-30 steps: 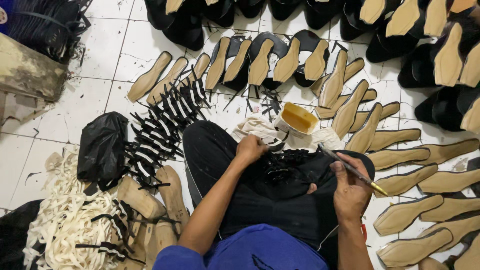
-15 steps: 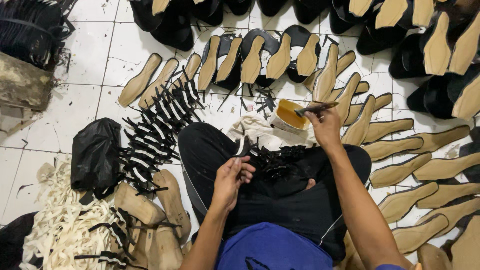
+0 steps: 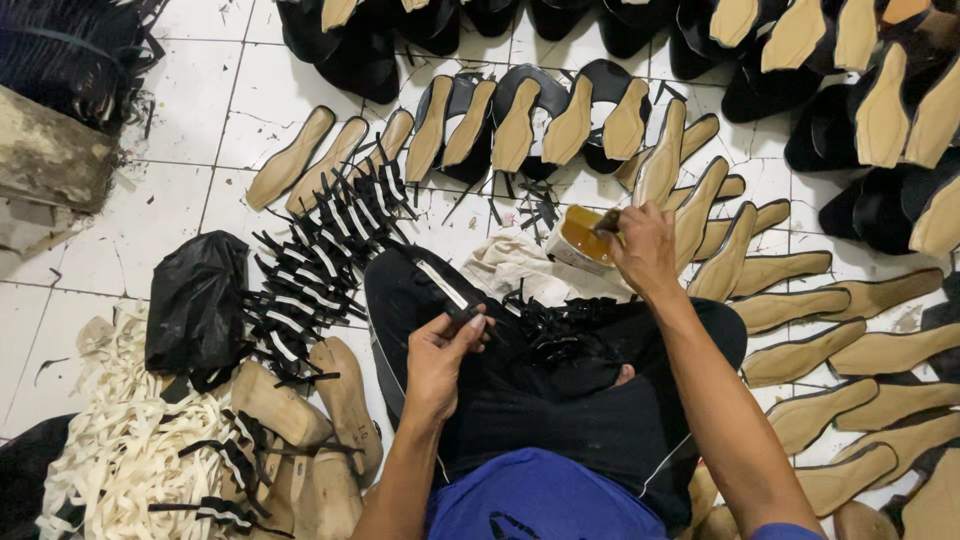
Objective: The person sits on the workshop floor and applies glue with a brush from a container onto black shoe straps, then presses and folds the glued strap pieces together by hand. Finished strap assemblies are placed with a pile of completed straps beside them among rows of shoe uppers.
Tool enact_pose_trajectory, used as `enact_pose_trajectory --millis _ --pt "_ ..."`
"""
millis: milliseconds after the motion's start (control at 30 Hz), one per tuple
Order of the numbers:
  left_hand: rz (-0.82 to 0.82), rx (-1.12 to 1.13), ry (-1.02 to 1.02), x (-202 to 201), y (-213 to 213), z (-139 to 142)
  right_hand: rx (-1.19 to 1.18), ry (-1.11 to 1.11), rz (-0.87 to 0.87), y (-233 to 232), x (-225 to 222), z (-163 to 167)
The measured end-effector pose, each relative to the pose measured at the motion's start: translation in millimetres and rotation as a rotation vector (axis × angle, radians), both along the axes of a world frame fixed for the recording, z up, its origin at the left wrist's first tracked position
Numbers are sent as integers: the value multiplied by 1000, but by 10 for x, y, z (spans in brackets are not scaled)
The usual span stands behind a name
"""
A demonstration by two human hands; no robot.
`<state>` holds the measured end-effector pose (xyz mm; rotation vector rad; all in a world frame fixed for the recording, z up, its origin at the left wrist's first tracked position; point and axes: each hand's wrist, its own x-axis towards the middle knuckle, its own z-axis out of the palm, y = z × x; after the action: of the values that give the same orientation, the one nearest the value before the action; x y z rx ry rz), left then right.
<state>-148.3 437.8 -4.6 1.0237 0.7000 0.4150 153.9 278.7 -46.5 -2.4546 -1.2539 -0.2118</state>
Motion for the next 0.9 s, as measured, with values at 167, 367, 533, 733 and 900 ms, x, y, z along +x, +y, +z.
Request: enact_pose_trajectory --millis 167,367,533,733,900 --pt "21 -66 -91 205 -36 -57 -127 100 -5 -323 -177 145" --pt "12 -43 -154 503 -184 -87 108 228 -1 -493 -516 421" --pt "-24 11 -152 665 -292 -5 533 456 117 -571 -1028 971" --pt "-59 20 -147 666 -370 118 395 189 296 -400 -1241 1422" --pt "-67 12 -206 664 -397 131 323 197 296 -313 -1277 1482"
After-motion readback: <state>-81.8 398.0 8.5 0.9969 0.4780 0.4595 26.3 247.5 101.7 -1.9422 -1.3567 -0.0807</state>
